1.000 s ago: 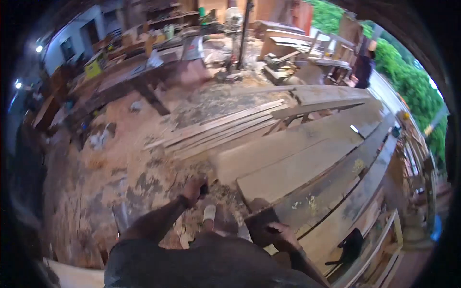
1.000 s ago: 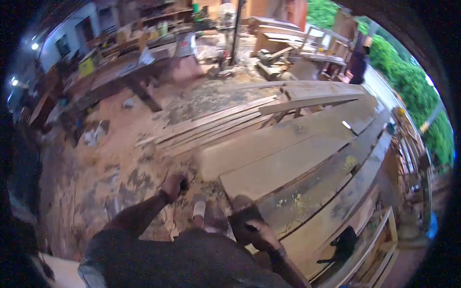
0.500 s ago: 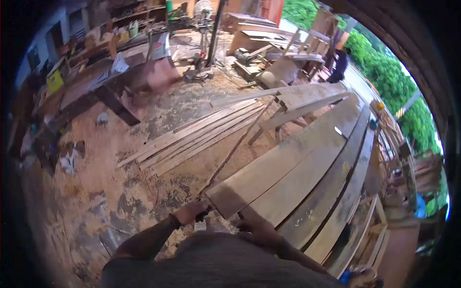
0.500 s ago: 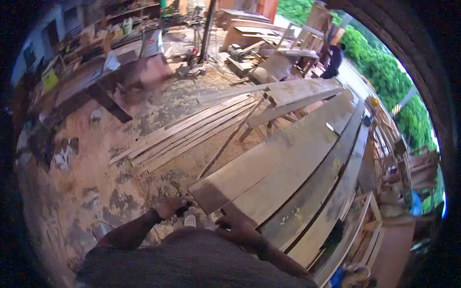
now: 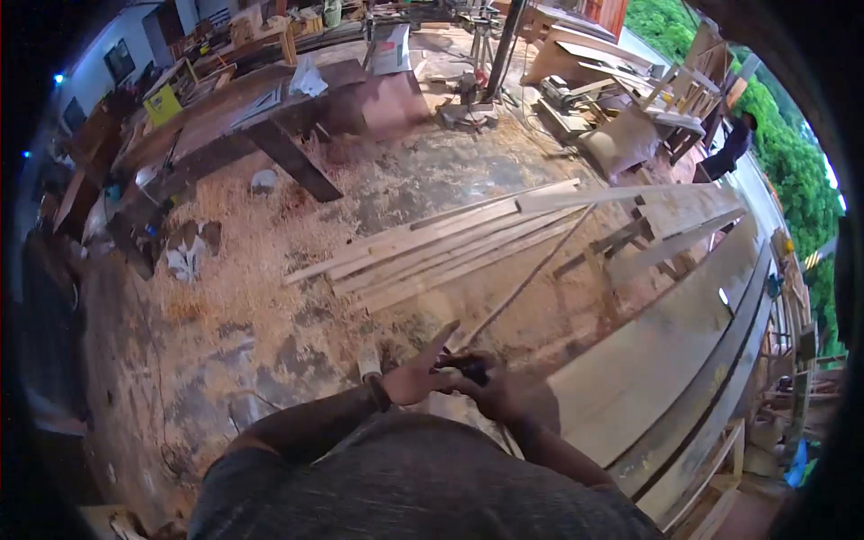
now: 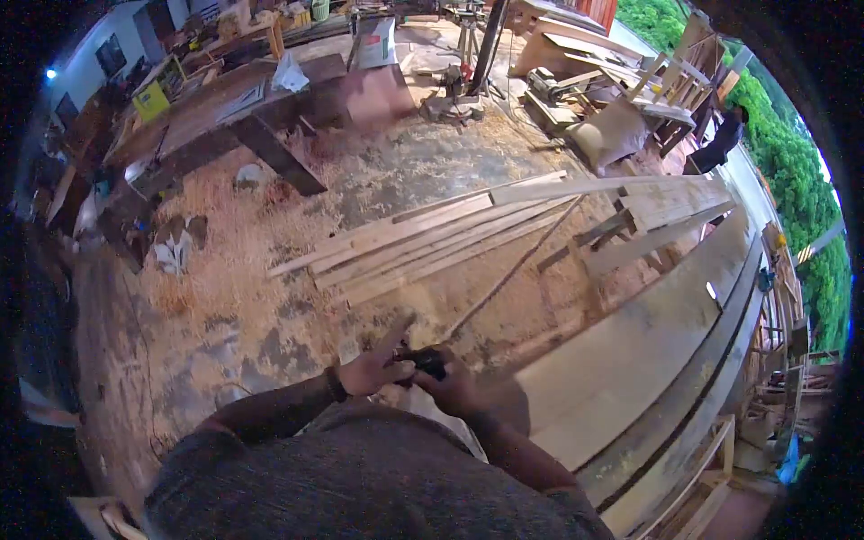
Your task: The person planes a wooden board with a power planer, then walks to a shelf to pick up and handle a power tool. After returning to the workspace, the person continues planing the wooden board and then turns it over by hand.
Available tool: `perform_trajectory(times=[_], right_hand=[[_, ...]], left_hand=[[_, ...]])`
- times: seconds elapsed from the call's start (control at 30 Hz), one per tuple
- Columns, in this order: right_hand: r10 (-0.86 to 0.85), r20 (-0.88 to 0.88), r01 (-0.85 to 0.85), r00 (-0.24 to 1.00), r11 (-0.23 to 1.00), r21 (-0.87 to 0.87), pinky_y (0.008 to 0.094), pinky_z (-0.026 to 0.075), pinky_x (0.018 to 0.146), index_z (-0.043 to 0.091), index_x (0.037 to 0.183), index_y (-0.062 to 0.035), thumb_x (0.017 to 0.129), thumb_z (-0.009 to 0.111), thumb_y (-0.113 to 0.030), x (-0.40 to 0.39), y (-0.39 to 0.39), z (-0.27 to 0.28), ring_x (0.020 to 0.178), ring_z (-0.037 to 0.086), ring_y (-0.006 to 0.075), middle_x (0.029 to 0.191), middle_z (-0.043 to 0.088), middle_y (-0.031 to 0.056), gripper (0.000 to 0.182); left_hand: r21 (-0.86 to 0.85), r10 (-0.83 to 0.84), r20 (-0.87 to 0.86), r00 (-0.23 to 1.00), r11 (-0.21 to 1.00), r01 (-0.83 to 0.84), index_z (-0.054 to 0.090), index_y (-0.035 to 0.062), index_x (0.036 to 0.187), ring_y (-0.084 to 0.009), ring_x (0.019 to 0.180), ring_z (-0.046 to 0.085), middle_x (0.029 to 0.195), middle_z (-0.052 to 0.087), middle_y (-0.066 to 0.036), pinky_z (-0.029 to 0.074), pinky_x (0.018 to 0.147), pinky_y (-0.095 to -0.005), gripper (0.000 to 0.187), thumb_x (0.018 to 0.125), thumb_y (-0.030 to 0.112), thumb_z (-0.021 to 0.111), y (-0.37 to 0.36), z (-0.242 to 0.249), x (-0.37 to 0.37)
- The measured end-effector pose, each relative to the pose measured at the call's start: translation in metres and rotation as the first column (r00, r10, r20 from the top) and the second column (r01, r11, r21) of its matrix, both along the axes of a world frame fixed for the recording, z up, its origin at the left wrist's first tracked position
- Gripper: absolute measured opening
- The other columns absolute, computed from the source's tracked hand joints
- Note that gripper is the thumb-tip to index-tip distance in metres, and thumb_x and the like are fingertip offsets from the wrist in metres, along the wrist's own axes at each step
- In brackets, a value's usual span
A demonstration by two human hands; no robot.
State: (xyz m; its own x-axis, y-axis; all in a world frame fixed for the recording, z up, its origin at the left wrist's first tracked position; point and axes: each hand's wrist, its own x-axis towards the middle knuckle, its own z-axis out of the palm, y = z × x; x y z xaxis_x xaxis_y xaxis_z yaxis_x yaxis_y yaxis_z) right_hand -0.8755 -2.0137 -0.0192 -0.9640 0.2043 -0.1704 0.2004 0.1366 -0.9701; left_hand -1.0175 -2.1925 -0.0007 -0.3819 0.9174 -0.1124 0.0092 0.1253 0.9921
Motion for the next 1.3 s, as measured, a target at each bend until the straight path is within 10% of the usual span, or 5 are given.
perform_trajectory(times=[0.13,0.33,0.53,0.97,1.3], right_hand=[[-0.189,0.004,0.184,0.982,0.948,-0.26,0.0311,0.055,0.071,0.058,0.125,-0.0011,0.095,0.075,-0.026,-0.114,0.005,-0.014,0.077,0.065,0.0151,0.094,0.067,0.0057,0.042],[-0.046,-0.074,0.042,0.996,0.998,-0.051,0.0309,0.054,0.08,0.059,0.127,-0.0036,0.092,0.079,-0.025,-0.256,0.01,0.031,0.092,0.064,0.0129,0.102,0.067,0.0057,0.045],[0.064,-0.03,-0.062,0.997,0.995,0.08,0.0321,0.053,0.092,0.06,0.13,-0.0061,0.091,0.082,-0.025,-0.363,0.044,0.046,0.102,0.064,0.0136,0.111,0.068,0.0056,0.049],[0.233,0.036,-0.198,0.972,0.89,-0.411,0.0312,0.053,0.092,0.06,0.134,-0.0038,0.093,0.079,-0.022,-0.663,0.27,0.031,0.103,0.063,0.013,0.112,0.069,0.0065,0.049],[0.41,0.106,-0.409,0.906,0.912,-0.033,0.0329,0.053,0.096,0.063,0.132,-0.0027,0.093,0.08,-0.025,-0.897,0.365,0.051,0.107,0.067,0.0172,0.116,0.072,0.0101,0.049]], left_hand=[[0.022,0.103,0.444,0.89,0.992,-0.126,0.021,0.0124,0.165,-0.0187,0.108,0.067,0.135,0.061,-0.015,0.055,0.094,-0.0338,0.081,0.1,0.016,0.069,-0.012,0.002,-0.133],[-0.082,0.146,0.003,0.989,0.986,-0.145,0.051,0.0091,0.147,-0.0113,0.089,0.063,0.112,0.063,-0.008,0.055,0.079,-0.03,0.062,0.093,0.02,0.079,-0.026,0.031,-0.293],[-0.009,0.009,-0.423,0.906,1.0,-0.014,0.073,0.0074,0.118,-0.0233,0.097,0.068,0.103,0.072,-0.01,0.056,0.084,-0.0383,0.033,0.091,0.024,0.081,0.027,0.025,-0.389],[-0.307,0.137,-0.138,0.981,0.936,-0.174,0.074,0.0012,0.113,-0.0181,0.096,0.07,0.104,0.075,-0.011,0.055,0.087,-0.0355,0.034,0.094,0.029,0.076,0.216,0.032,-0.649],[-0.108,0.284,-0.072,0.956,0.951,-0.291,0.075,0.0022,0.106,-0.0177,0.086,0.069,0.094,0.074,-0.008,0.055,0.082,-0.0353,0.027,0.091,0.024,0.079,0.293,0.009,-0.853]])
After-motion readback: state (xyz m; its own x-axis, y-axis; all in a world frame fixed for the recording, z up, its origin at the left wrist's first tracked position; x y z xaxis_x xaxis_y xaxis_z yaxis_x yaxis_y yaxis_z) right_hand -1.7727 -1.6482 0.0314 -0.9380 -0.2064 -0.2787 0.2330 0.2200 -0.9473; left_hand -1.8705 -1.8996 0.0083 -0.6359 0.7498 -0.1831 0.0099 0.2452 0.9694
